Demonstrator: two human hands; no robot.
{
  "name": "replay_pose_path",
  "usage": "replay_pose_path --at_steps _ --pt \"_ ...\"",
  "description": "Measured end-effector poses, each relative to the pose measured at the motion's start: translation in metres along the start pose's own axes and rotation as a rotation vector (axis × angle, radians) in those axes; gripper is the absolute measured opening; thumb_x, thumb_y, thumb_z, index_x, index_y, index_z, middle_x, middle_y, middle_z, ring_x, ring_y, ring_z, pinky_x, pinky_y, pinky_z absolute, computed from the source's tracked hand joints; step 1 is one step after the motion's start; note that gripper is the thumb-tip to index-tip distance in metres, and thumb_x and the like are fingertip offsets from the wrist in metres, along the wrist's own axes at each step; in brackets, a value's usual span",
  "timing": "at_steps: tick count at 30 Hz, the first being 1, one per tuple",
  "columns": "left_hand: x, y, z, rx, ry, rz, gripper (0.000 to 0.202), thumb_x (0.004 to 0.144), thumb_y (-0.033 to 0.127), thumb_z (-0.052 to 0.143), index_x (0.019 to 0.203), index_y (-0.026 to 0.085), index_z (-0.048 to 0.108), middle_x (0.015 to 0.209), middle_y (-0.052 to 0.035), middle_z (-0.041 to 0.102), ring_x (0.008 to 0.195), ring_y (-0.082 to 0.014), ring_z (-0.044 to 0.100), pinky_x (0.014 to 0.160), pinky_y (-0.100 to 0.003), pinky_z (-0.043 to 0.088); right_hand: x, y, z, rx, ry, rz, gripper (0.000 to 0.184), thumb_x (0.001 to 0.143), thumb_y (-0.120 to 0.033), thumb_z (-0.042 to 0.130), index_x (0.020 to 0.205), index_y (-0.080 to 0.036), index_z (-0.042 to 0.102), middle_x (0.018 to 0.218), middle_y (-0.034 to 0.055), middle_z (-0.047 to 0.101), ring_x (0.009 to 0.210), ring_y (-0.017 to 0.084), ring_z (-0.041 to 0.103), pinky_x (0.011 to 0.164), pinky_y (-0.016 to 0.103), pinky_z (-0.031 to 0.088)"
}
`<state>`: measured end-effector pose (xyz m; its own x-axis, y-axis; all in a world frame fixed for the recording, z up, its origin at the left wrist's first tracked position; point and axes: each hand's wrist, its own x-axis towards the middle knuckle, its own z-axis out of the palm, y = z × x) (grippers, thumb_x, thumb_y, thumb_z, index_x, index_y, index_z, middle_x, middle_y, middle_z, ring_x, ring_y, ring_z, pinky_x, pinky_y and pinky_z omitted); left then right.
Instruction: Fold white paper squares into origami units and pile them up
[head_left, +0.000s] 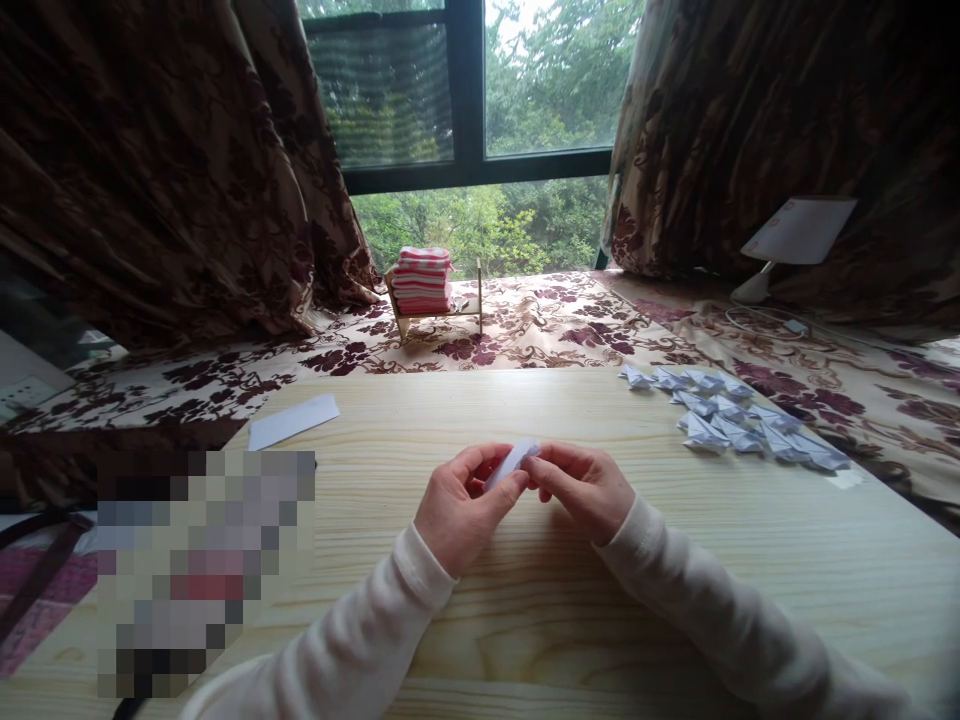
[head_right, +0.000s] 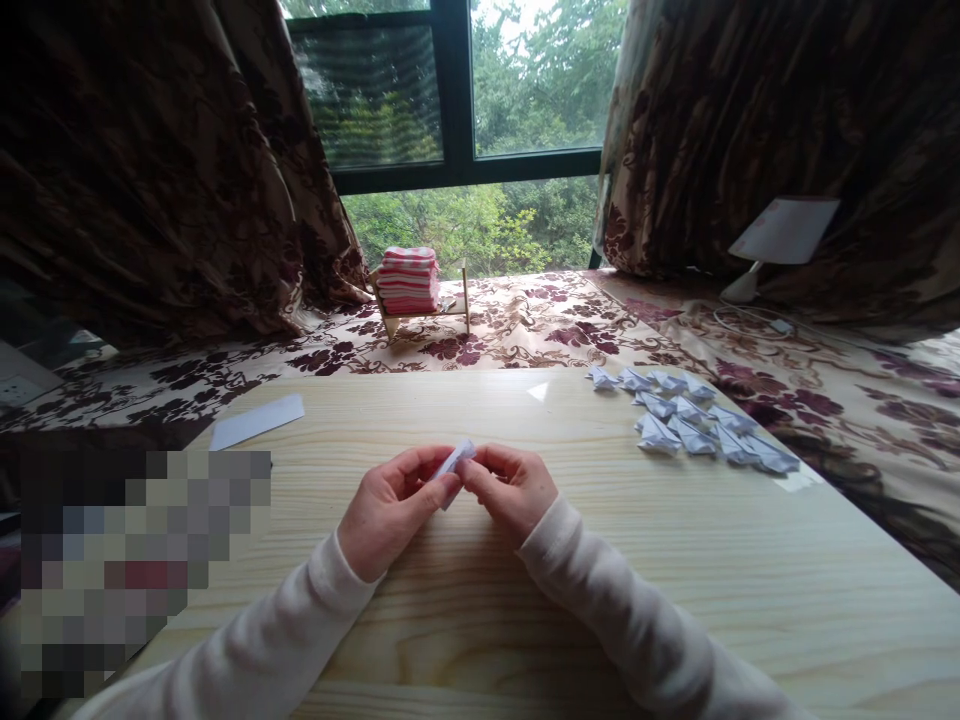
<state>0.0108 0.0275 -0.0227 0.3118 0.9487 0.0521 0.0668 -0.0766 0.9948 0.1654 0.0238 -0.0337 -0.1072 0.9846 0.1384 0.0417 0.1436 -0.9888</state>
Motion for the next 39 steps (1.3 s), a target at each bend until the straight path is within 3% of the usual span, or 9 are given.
replay_pose_path --at_steps 7,14,22,25,30,33,35,37,39 --pt "0.002 0.008 -0.003 -0.089 0.005 -0.012 0.03 0.076 0.036 0.06 0.09 0.012 0.07 0.075 -0.0035 0.068 0.072 -0.0152 0.058 0.066 -0.023 0.045 -0.002 -0.011 -0.001 -0.035 -0.048 0.015 0.021 0.073 -0.035 0.061 0.068 -0.015 0.067 0.064 0.002 0.061 0.061 0.013 0.051 0.057 0.026 0.045" --pt "0.015 0.002 -0.02 -0.127 0.194 -0.107 0.023 0.064 0.033 0.066 0.069 0.011 0.069 0.056 0.0 0.06 0.056 -0.0128 0.053 0.054 -0.022 0.042 -0.001 -0.021 -0.01 0.016 -0.002 0.012 0.014 0.063 -0.029 0.06 0.058 -0.016 0.063 0.057 0.0002 0.058 0.058 0.013 0.051 0.056 0.025 0.045" --pt "0.022 0.0 -0.033 -0.145 0.33 -0.091 0.026 0.062 0.038 0.068 0.068 0.013 0.066 0.057 0.0011 0.059 0.057 -0.0135 0.055 0.055 -0.025 0.045 0.005 -0.003 -0.022 -0.232 -0.022 0.045 0.019 0.068 -0.032 0.058 0.06 -0.015 0.062 0.055 -0.0006 0.054 0.057 0.012 0.048 0.054 0.024 0.04" --pt "0.018 0.001 -0.029 -0.085 0.324 -0.024 0.022 0.065 0.035 0.067 0.067 0.013 0.067 0.056 0.003 0.057 0.059 -0.0124 0.053 0.058 -0.023 0.043 0.003 -0.005 -0.016 -0.204 0.038 0.07 0.025 0.07 -0.039 0.058 0.069 -0.015 0.064 0.062 0.0012 0.059 0.06 0.013 0.052 0.054 0.024 0.042" --pt "0.011 0.003 -0.019 0.003 0.269 0.047 0.017 0.07 0.03 0.064 0.073 0.014 0.068 0.063 0.0019 0.06 0.063 -0.0134 0.053 0.061 -0.023 0.041 0.0 -0.007 -0.005 0.008 0.013 0.11 0.041 0.073 -0.05 0.058 0.091 -0.015 0.065 0.076 0.0043 0.065 0.064 0.014 0.057 0.052 0.024 0.047" --pt "0.006 0.007 -0.014 0.024 0.196 0.119 0.015 0.07 0.03 0.067 0.075 0.015 0.069 0.075 -0.0009 0.063 0.073 -0.0151 0.055 0.069 -0.024 0.043 -0.001 -0.002 -0.001 0.004 0.026 0.011 0.029 0.07 -0.041 0.064 0.081 -0.015 0.065 0.069 0.0027 0.065 0.061 0.015 0.058 0.056 0.026 0.047" --pt "0.004 0.011 -0.012 -0.048 0.118 0.124 0.022 0.068 0.034 0.07 0.08 0.015 0.07 0.082 -0.0029 0.065 0.079 -0.0162 0.056 0.074 -0.025 0.043 -0.002 -0.001 -0.002 -0.124 0.112 -0.135 0.017 0.072 -0.033 0.063 0.074 -0.016 0.063 0.067 0.0022 0.064 0.063 0.015 0.058 0.062 0.029 0.048" --pt "0.003 0.014 -0.013 -0.214 0.058 0.017 0.04 0.067 0.048 0.069 0.09 0.015 0.069 0.089 -0.0056 0.066 0.084 -0.0179 0.058 0.075 -0.027 0.045 -0.002 -0.005 -0.005 -0.292 0.222 -0.35 0.005 0.074 -0.023 0.06 0.074 -0.018 0.062 0.073 0.003 0.065 0.07 0.017 0.059 0.069 0.032 0.048" --pt "0.005 0.017 -0.014 -0.387 0.017 -0.178 0.057 0.067 0.062 0.061 0.096 0.013 0.067 0.091 -0.0085 0.067 0.086 -0.019 0.058 0.072 -0.027 0.047 -0.001 -0.011 -0.009 -0.417 0.254 -0.559 0.008 0.075 -0.014 0.057 0.078 -0.02 0.061 0.084 0.0046 0.066 0.083 0.019 0.059 0.078 0.037 0.047"
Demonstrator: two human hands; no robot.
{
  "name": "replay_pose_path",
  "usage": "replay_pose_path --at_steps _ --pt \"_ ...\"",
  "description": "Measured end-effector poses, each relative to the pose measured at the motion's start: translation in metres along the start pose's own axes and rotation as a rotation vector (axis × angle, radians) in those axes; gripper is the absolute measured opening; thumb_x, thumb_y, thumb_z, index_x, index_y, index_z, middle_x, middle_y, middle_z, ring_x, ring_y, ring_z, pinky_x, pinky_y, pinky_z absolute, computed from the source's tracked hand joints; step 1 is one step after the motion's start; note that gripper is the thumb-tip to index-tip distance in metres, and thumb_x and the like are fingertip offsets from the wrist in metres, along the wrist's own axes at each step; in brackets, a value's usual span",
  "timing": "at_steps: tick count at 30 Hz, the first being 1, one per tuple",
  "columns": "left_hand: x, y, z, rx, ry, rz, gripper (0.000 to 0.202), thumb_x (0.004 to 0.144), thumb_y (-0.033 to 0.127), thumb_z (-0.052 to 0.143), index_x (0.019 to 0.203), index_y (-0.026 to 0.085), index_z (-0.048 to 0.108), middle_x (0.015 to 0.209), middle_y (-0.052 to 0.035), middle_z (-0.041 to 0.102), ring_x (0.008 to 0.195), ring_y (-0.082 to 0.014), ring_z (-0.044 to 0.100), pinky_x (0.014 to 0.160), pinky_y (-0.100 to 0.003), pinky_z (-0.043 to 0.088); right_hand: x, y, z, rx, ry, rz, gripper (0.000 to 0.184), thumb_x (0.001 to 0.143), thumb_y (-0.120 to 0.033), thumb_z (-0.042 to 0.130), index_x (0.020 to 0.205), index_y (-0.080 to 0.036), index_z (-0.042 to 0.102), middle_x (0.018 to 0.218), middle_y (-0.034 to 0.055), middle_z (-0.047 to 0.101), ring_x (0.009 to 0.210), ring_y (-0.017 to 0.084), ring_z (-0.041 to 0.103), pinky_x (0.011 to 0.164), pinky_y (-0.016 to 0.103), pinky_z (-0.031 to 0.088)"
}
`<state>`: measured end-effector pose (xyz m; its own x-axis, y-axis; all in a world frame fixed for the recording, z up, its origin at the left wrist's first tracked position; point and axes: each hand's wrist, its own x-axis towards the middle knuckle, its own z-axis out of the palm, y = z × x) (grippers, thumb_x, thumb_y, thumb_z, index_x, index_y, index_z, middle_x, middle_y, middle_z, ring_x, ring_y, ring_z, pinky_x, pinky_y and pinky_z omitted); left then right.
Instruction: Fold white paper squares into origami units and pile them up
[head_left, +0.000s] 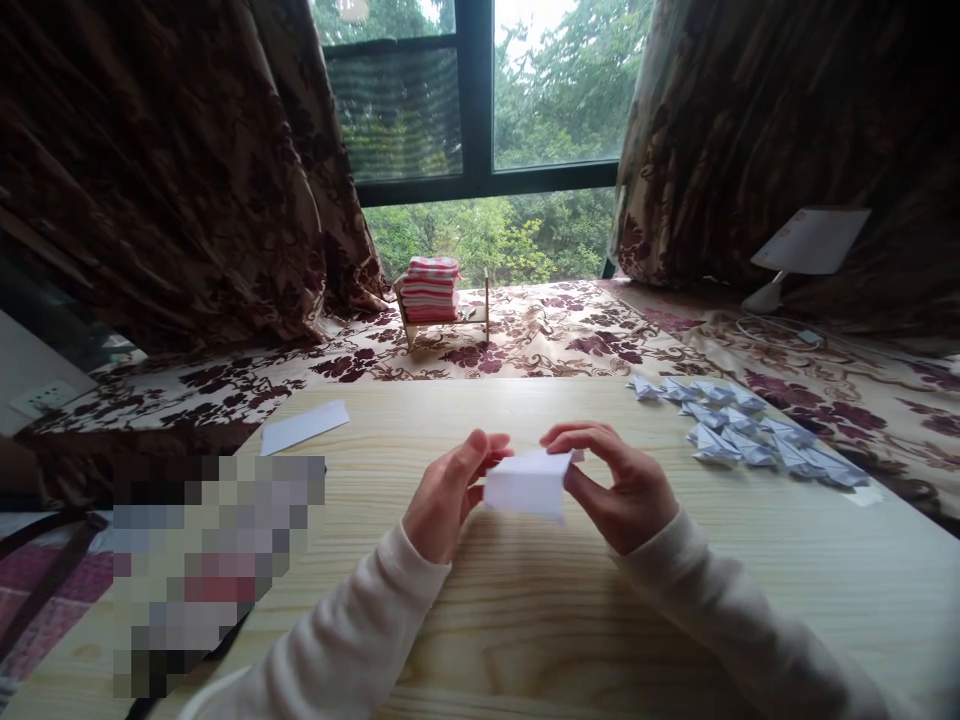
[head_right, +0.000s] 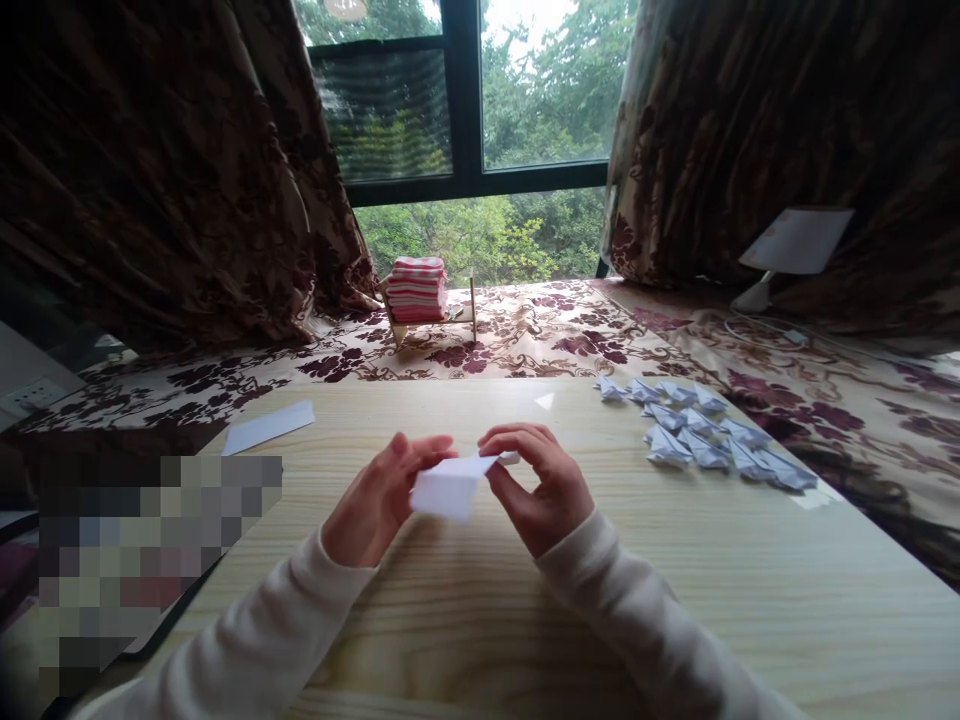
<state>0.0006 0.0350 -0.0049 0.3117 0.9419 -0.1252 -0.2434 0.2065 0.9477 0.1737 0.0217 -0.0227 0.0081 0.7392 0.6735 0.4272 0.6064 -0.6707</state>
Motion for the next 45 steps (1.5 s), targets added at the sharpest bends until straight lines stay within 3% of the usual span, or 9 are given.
replay_pose_path --at_steps 4,10,16,20,26,32,34,40,45 --pt "0.002 0.002 0.0 -0.115 -0.055 -0.288 0.063 0.064 0.068 0.058 0.084 0.009 0.068 0.077 -0.01 0.067 0.074 -0.0187 0.061 0.062 -0.027 0.05 0.004 -0.007 -0.005 -0.113 -0.022 -0.199 0.017 0.075 -0.006 0.053 0.08 -0.021 0.059 0.099 0.0079 0.063 0.101 0.022 0.053 0.088 0.042 0.043" --pt "0.001 0.001 0.0 -0.116 -0.001 -0.234 0.055 0.054 0.034 0.081 0.101 0.014 0.062 0.072 -0.0019 0.066 0.061 -0.0124 0.06 0.058 -0.025 0.05 0.0 -0.007 -0.002 -0.117 -0.026 -0.186 0.013 0.076 -0.008 0.055 0.078 -0.02 0.06 0.112 0.0102 0.055 0.106 0.024 0.051 0.088 0.043 0.043" --pt "-0.001 -0.007 0.0 0.146 0.019 0.087 0.058 0.063 0.023 0.072 0.117 0.013 0.053 0.072 -0.0022 0.067 0.063 -0.012 0.057 0.06 -0.021 0.043 0.003 0.016 -0.008 0.225 -0.049 0.337 0.027 0.077 -0.026 0.054 0.104 -0.023 0.06 0.107 0.0092 0.063 0.098 0.023 0.06 0.078 0.038 0.048" --pt "-0.007 -0.013 0.005 0.303 -0.099 0.087 0.053 0.07 0.02 0.062 0.121 0.014 0.05 0.074 -0.0023 0.065 0.063 -0.0116 0.054 0.058 -0.022 0.04 0.003 0.019 -0.012 0.394 -0.159 0.704 0.048 0.075 -0.044 0.059 0.114 -0.017 0.054 0.087 0.0084 0.069 0.076 0.019 0.063 0.065 0.031 0.048" --pt "-0.014 -0.011 0.007 0.409 -0.184 0.016 0.058 0.07 0.02 0.059 0.125 0.012 0.044 0.064 0.0029 0.056 0.057 -0.009 0.048 0.055 -0.022 0.037 -0.006 0.017 -0.013 0.352 -0.412 0.654 0.026 0.059 -0.032 0.069 0.076 -0.013 0.065 0.063 0.0014 0.063 0.059 0.015 0.056 0.054 0.026 0.044" --pt "-0.019 -0.007 -0.002 0.532 -0.115 -0.06 0.061 0.073 0.027 0.059 0.129 0.016 0.04 0.073 0.0003 0.06 0.051 -0.0084 0.047 0.048 -0.022 0.038 -0.014 0.022 -0.019 0.101 -0.373 0.554 0.02 0.065 -0.027 0.057 0.073 -0.012 0.067 0.057 0.0004 0.059 0.051 0.012 0.05 0.047 0.023 0.039" --pt "-0.022 -0.009 -0.004 0.718 -0.076 0.04 0.055 0.075 0.025 0.057 0.128 0.017 0.043 0.073 -0.0005 0.061 0.05 -0.0095 0.048 0.049 -0.025 0.041 -0.016 0.022 -0.02 0.043 -0.379 0.536 0.02 0.066 -0.027 0.055 0.073 -0.013 0.067 0.058 0.0011 0.06 0.051 0.012 0.051 0.047 0.023 0.039" --pt "-0.03 -0.02 0.002 1.334 -0.054 0.848 0.025 0.082 0.013 0.048 0.103 0.016 0.063 0.101 -0.0095 0.064 0.095 -0.023 0.054 0.082 -0.039 0.043 -0.018 0.024 -0.021 -0.117 -0.397 0.45 0.021 0.066 -0.026 0.053 0.075 -0.015 0.068 0.057 0.001 0.061 0.05 0.013 0.051 0.047 0.024 0.039" --pt "-0.033 -0.033 0.004 1.428 -0.238 0.82 0.03 0.081 0.028 0.052 0.109 0.019 0.058 0.111 -0.0072 0.063 0.101 -0.0248 0.053 0.094 -0.046 0.034 -0.019 0.02 -0.021 -0.155 -0.402 0.425 0.021 0.067 -0.024 0.052 0.076 -0.016 0.069 0.058 0.0009 0.062 0.051 0.013 0.052 0.048 0.024 0.04"
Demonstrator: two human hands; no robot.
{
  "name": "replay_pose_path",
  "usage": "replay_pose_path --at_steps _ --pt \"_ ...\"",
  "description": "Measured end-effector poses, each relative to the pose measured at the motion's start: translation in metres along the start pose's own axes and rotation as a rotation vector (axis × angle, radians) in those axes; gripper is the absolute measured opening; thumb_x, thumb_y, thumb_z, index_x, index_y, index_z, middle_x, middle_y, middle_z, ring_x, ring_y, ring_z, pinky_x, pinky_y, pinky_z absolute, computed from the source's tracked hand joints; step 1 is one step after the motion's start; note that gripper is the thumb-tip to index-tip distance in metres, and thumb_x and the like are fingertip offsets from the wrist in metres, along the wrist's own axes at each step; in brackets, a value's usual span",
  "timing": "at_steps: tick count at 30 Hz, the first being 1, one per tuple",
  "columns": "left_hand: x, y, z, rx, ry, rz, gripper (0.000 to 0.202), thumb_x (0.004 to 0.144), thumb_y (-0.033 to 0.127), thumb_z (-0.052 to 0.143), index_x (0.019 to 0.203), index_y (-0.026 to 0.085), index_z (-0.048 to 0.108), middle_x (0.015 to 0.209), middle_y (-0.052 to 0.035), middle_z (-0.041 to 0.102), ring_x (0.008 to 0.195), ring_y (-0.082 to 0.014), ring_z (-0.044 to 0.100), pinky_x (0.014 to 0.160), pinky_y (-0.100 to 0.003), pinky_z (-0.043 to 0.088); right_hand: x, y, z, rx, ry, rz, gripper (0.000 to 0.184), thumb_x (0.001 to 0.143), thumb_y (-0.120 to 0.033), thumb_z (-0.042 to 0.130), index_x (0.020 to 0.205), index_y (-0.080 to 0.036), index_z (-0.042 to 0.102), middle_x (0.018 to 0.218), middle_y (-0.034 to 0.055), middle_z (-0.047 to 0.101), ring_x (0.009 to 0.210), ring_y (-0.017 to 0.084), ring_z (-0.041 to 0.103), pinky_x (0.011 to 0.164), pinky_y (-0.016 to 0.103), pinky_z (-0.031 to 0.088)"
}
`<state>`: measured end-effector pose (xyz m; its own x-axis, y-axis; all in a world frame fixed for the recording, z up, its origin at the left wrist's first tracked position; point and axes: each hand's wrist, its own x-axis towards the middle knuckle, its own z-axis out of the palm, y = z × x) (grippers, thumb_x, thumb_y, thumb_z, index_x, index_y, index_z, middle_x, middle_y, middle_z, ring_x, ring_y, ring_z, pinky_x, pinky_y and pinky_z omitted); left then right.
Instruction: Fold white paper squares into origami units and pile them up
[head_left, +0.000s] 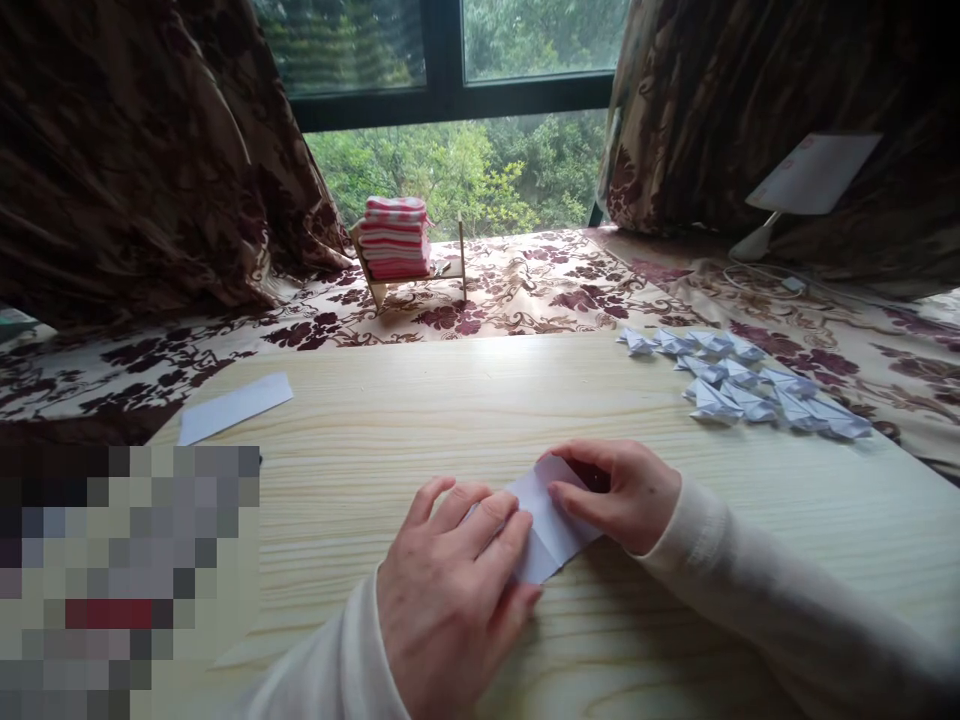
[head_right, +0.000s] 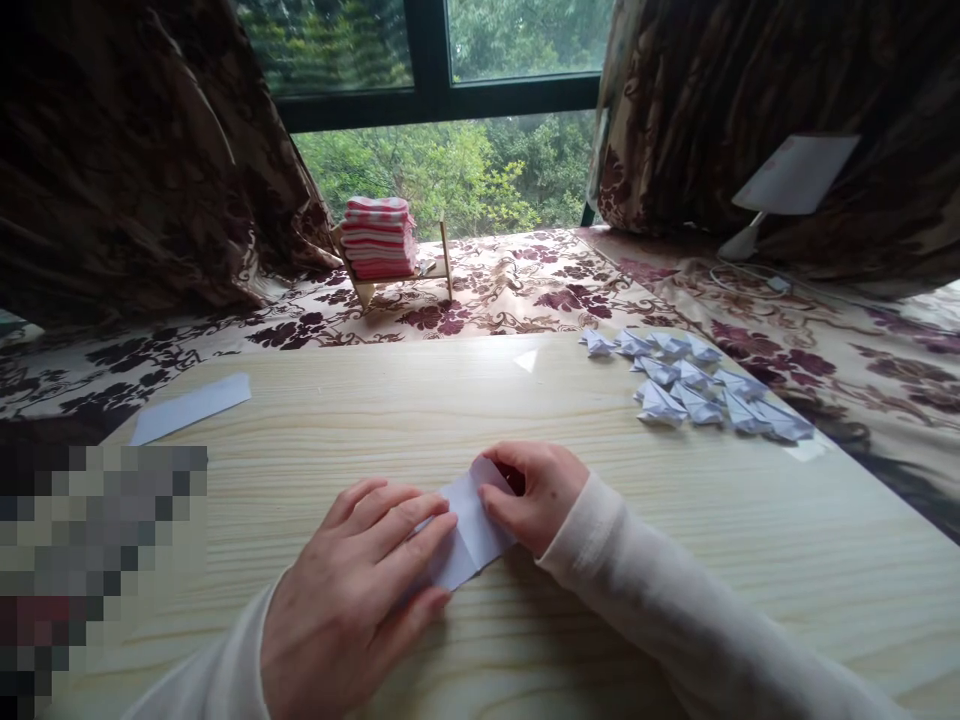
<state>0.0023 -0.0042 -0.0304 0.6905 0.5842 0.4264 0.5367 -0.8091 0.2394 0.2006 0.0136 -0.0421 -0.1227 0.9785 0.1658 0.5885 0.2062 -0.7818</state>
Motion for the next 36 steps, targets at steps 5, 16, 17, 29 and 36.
replay_pose_path --at_steps 5,16,17,29,36 --pt "-0.003 -0.001 0.002 0.018 -0.063 -0.039 0.031 0.08 0.03 0.051 0.109 0.021 0.058 0.112 -0.0071 0.061 0.101 -0.0251 0.05 0.095 -0.047 0.032 0.0 0.004 -0.001 -0.051 -0.017 -0.043 0.021 0.069 -0.025 0.054 0.08 -0.017 0.069 0.058 0.0004 0.062 0.05 0.012 0.051 0.046 0.023 0.039" --pt "-0.003 -0.003 0.002 0.027 -0.05 -0.032 0.034 0.081 0.035 0.05 0.11 0.023 0.059 0.117 -0.0064 0.06 0.101 -0.0256 0.05 0.095 -0.046 0.031 -0.011 -0.002 -0.006 -0.404 0.063 -0.474 0.022 0.085 -0.018 0.045 0.088 -0.02 0.066 0.08 0.0056 0.062 0.07 0.015 0.056 0.059 0.024 0.042" --pt "-0.003 -0.002 0.002 0.028 -0.05 -0.038 0.034 0.081 0.035 0.05 0.11 0.023 0.059 0.116 -0.0068 0.06 0.101 -0.0256 0.05 0.095 -0.046 0.031 -0.013 -0.003 -0.007 -0.454 0.071 -0.52 0.022 0.086 -0.017 0.043 0.088 -0.02 0.066 0.08 0.0058 0.062 0.071 0.015 0.055 0.059 0.025 0.042" --pt "-0.002 0.003 0.0 0.019 -0.058 -0.085 0.035 0.081 0.033 0.049 0.114 0.022 0.058 0.116 -0.0065 0.06 0.102 -0.0257 0.05 0.096 -0.047 0.032 -0.024 -0.011 0.003 -0.576 0.131 -0.651 0.03 0.09 -0.016 0.036 0.084 -0.016 0.065 0.08 0.0097 0.063 0.071 0.019 0.05 0.061 0.032 0.041" --pt "-0.002 0.002 0.0 -0.003 -0.047 -0.094 0.036 0.081 0.033 0.049 0.114 0.022 0.058 0.115 -0.0079 0.059 0.103 -0.0256 0.05 0.095 -0.046 0.031 -0.026 -0.012 0.002 -0.571 0.048 -0.61 0.026 0.089 -0.014 0.038 0.084 -0.015 0.064 0.085 0.0097 0.063 0.074 0.019 0.05 0.064 0.032 0.04"
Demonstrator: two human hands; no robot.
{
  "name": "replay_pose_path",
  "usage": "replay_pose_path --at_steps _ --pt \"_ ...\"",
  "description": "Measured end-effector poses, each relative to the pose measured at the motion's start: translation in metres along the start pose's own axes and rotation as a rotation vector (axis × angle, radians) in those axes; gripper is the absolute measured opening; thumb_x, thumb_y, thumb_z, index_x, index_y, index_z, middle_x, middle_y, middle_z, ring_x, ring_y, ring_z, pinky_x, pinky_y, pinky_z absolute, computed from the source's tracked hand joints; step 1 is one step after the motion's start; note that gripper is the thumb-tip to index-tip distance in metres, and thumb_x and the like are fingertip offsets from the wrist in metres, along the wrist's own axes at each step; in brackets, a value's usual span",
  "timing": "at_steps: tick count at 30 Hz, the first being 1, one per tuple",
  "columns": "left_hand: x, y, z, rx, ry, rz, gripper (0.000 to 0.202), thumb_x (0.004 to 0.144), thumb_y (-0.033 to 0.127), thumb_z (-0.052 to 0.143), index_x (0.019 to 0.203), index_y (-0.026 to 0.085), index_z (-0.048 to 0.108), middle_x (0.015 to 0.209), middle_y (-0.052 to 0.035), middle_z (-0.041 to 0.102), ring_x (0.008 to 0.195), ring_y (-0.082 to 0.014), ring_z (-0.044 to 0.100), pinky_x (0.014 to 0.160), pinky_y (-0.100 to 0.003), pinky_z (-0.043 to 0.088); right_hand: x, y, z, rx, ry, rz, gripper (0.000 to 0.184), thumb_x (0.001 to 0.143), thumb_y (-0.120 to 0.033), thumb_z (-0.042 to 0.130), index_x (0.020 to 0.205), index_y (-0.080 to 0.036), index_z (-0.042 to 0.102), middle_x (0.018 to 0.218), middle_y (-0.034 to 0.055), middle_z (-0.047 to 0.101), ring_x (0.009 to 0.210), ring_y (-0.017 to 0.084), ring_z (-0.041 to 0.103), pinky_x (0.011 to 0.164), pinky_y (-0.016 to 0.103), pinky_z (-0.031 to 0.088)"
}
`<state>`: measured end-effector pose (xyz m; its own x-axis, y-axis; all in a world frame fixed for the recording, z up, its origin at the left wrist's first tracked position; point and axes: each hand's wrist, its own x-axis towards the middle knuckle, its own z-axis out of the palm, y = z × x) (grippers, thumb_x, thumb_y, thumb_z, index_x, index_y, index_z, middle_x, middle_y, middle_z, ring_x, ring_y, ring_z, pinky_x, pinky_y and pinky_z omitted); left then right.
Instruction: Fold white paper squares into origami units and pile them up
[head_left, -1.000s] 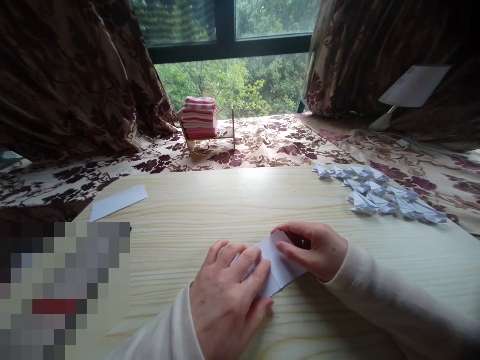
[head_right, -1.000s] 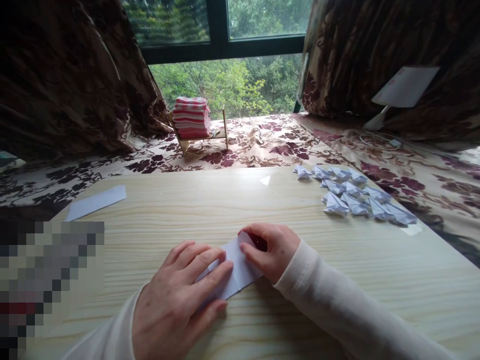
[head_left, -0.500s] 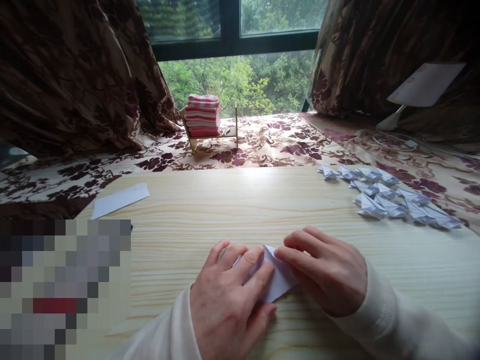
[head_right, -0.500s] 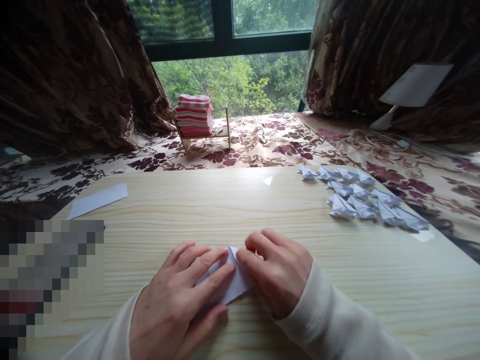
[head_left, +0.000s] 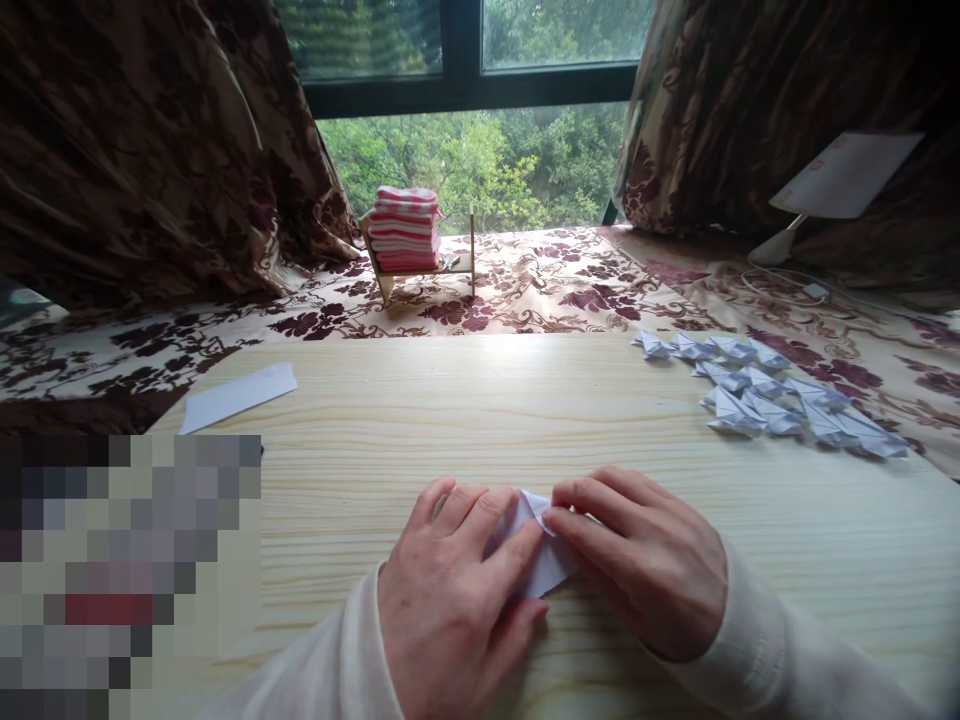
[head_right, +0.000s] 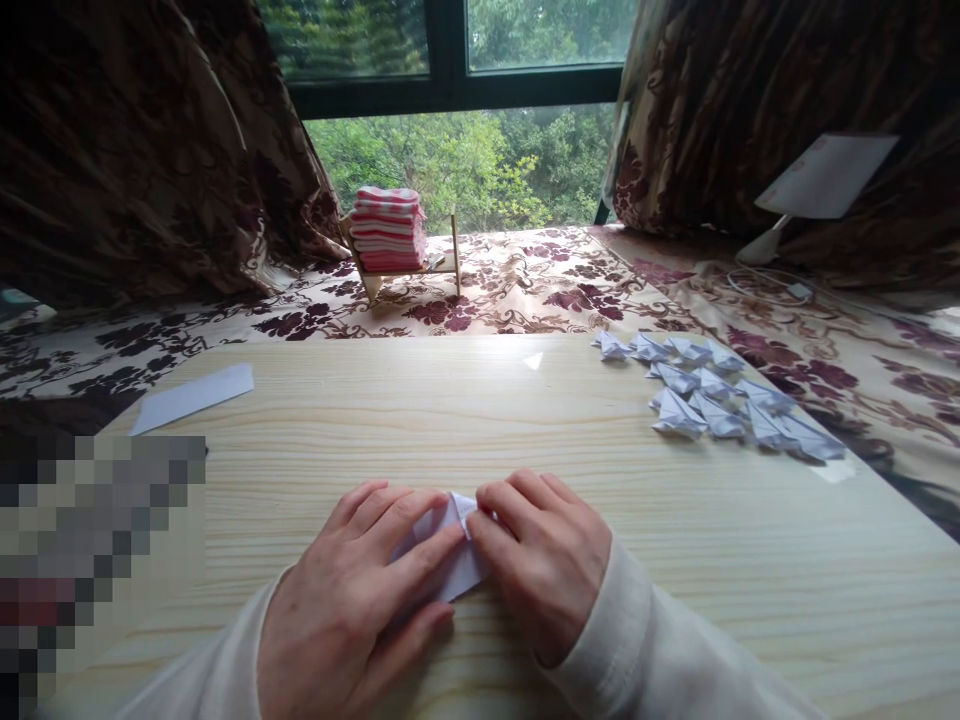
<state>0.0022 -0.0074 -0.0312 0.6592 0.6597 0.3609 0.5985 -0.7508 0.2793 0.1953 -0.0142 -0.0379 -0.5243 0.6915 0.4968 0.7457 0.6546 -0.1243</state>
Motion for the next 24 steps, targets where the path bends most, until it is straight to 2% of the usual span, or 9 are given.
replay_pose_path --at_steps 7,13,24 --pt "-0.0013 -0.0024 0.0027 0.011 0.015 0.021 0.033 0.081 0.035 0.05 0.109 0.02 0.058 0.113 -0.0072 0.061 0.102 -0.0256 0.05 0.095 -0.046 0.031 0.0016 0.0004 -0.0021 -0.003 -0.005 -0.018 0.022 0.087 -0.015 0.042 0.086 -0.015 0.064 0.087 0.0088 0.065 0.077 0.02 0.051 0.068 0.033 0.038" --pt "-0.0005 -0.0017 0.0036 -0.004 0.013 0.005 0.029 0.082 0.033 0.048 0.107 0.021 0.058 0.113 -0.0054 0.061 0.102 -0.0246 0.05 0.097 -0.047 0.028 0.0017 -0.0003 0.0042 0.041 0.121 -0.049 0.034 0.093 -0.018 0.034 0.08 -0.015 0.065 0.079 0.0069 0.065 0.077 0.018 0.052 0.066 0.032 0.038" --pt "-0.0029 -0.0007 0.0037 -0.003 0.023 -0.002 0.029 0.084 0.035 0.047 0.106 0.021 0.059 0.113 -0.0051 0.061 0.102 -0.0245 0.049 0.098 -0.046 0.025 0.0026 -0.0016 0.0044 0.075 0.118 -0.049 0.033 0.093 -0.017 0.035 0.078 -0.014 0.065 0.08 0.0067 0.066 0.077 0.018 0.052 0.066 0.032 0.037"
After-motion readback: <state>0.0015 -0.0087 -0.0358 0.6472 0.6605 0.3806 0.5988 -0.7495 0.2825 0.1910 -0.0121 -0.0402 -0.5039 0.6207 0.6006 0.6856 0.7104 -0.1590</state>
